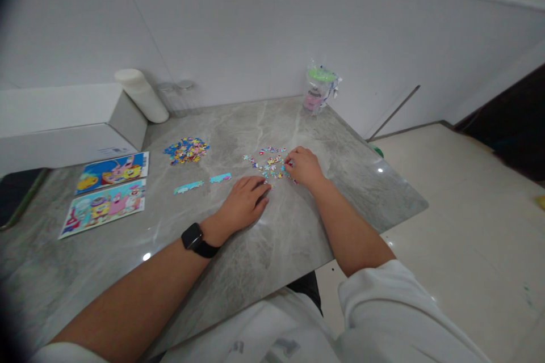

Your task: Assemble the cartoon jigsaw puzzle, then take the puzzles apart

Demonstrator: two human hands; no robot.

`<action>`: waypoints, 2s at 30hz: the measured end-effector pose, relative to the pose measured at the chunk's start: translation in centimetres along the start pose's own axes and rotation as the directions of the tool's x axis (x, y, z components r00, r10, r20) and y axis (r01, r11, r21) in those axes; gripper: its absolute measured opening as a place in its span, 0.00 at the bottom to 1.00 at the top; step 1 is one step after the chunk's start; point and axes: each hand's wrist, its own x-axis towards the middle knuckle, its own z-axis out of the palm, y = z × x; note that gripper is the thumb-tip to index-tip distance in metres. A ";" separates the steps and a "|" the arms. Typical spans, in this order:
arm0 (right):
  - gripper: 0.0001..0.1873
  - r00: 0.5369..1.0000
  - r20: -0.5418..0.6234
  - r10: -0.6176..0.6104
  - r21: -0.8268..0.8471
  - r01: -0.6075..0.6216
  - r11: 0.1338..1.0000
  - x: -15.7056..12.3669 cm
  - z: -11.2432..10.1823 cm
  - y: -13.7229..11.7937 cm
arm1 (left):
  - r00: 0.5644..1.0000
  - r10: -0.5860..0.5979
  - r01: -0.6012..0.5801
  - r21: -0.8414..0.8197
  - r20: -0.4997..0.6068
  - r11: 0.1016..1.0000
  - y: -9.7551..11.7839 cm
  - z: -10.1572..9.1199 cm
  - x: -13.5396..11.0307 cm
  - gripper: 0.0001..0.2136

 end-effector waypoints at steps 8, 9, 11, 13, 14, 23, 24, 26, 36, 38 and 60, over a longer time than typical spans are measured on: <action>0.13 0.992 0.070 0.103 -0.094 -0.096 0.991 -0.4 0.0 -1.3 | 1.000 -0.006 0.005 0.038 0.008 0.999 0.1 -0.1 0.0 0.16; 0.13 0.991 0.077 0.108 -0.098 -0.100 0.990 -0.4 0.0 -1.4 | 1.000 -0.008 0.007 0.038 0.010 0.999 0.1 -0.1 0.0 0.16; 0.13 0.989 0.090 0.117 -0.096 -0.108 0.989 -0.5 0.0 -1.5 | 1.000 -0.012 0.012 0.033 0.013 0.999 0.1 -0.1 0.0 0.16; 0.12 0.988 0.100 0.121 -0.085 -0.113 0.990 -0.5 0.1 -1.6 | 1.000 -0.016 0.016 0.028 0.014 0.999 0.1 -0.1 -0.1 0.16; 0.12 0.987 0.102 0.121 -0.077 -0.113 0.991 -0.5 0.1 -1.7 | 1.000 -0.017 0.016 0.026 0.014 1.000 0.1 -0.1 -0.1 0.16; 0.04 0.996 0.033 0.085 0.176 -0.089 0.980 -0.2 -0.5 -1.3 | 1.000 -0.021 0.021 0.021 0.013 1.000 0.2 -0.1 -0.1 0.16; 0.03 0.996 0.015 0.093 0.233 -0.094 0.968 -0.2 -0.6 -1.2 | 1.000 -0.020 0.020 0.024 0.015 1.000 0.2 -0.1 -0.1 0.16; 0.04 0.993 -0.028 0.111 0.340 -0.095 0.935 -0.1 -0.7 -1.0 | 1.000 -0.018 0.018 0.028 0.018 0.999 0.2 -0.1 -0.1 0.17; 0.13 0.996 0.055 0.072 0.759 -0.089 0.645 1.4 -0.7 -4.4 | 0.998 -0.015 0.017 0.030 -0.069 0.999 0.5 -2.5 -0.3 0.20; 0.12 0.997 0.074 -0.019 0.750 -0.043 0.660 2.4 -1.1 -5.8 | 0.996 -0.039 0.041 0.020 -0.085 0.999 0.1 -4.7 -0.5 0.15; 0.08 0.853 0.217 -0.475 0.407 0.363 0.838 7.4 3.8 -19.7 | 0.944 -0.282 0.306 0.130 -0.172 0.943 -11.4 -9.6 -9.7 0.12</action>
